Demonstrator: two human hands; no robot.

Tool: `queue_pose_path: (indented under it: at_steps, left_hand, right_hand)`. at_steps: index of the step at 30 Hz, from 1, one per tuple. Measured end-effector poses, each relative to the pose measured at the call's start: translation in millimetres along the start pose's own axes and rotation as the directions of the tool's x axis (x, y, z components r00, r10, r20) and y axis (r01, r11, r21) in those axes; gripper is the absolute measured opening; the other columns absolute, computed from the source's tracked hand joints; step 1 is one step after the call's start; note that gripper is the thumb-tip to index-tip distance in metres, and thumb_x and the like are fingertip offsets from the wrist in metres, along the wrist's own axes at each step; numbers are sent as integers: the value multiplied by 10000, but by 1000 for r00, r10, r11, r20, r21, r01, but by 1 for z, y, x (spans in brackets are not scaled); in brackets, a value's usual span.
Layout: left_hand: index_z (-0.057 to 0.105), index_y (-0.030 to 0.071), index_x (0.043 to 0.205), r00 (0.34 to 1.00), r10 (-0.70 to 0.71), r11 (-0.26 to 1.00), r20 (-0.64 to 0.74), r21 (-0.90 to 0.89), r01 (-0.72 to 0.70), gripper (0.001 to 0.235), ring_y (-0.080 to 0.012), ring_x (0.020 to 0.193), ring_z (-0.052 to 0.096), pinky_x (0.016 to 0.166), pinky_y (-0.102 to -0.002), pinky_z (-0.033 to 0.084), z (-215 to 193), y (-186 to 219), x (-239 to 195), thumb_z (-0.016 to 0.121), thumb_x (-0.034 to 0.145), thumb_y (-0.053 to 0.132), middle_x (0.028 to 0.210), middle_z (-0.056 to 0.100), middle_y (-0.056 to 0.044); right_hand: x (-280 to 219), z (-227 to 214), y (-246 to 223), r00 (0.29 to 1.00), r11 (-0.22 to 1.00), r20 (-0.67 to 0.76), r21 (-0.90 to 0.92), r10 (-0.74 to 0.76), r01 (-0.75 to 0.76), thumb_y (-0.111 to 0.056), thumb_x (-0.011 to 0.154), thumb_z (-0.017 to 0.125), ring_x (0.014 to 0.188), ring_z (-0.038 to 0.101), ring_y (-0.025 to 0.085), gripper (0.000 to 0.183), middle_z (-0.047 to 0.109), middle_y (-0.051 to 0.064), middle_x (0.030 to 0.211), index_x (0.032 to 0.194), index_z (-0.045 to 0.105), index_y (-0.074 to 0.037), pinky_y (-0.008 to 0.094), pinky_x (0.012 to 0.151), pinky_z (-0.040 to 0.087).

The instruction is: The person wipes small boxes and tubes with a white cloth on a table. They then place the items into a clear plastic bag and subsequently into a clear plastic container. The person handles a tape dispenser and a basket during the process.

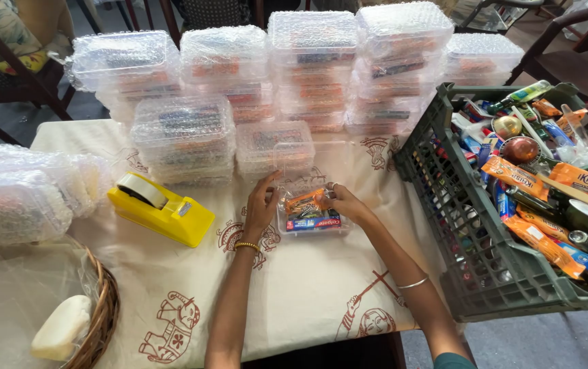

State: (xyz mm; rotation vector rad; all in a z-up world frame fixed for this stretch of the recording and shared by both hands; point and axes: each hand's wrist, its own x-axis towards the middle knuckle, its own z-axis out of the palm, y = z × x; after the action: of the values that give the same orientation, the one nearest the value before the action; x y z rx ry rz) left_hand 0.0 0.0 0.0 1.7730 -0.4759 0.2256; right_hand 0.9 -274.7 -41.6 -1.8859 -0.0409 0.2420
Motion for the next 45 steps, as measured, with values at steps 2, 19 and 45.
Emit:
queue_pose_path:
  at_steps: [2, 19, 45]
  left_hand:
    - [621, 152, 1386, 1000, 4, 1000, -25, 19, -4, 435, -188, 909, 674, 729, -307, 605, 1, 3, -2, 581, 960, 77, 1364, 626, -94]
    - [722, 193, 1247, 852, 14, 807, 524, 497, -319, 702, -223, 1281, 584, 1048, -402, 489, 10, 26, 8, 871, 643, 517, 1415, 619, -2]
    - [734, 175, 1187, 812, -297, 735, 502, 663, -141, 712, -274, 1048, 698, 929, -429, 544, 21, 13, 12, 968, 540, 361, 1076, 759, -63]
  right_hand:
    - [1, 0, 6, 1000, 999, -2, -23, 24, -24, -382, 917, 720, 874, 683, 154, 841, 714, 150, 951, 1479, 362, 131, 272, 785, 555]
    - [-71, -11, -106, 926, 632, -11, -734, -377, 248, -183, 794, 823, 1154, 669, 314, 559, 720, 154, 1224, 1292, 615, -36, 417, 1025, 486]
    - [-46, -41, -66, 927, 773, 348, -623, 137, 120, -34, 727, 864, 1180, 694, 250, 950, 687, 130, 1331, 1558, 425, -171, 356, 988, 559]
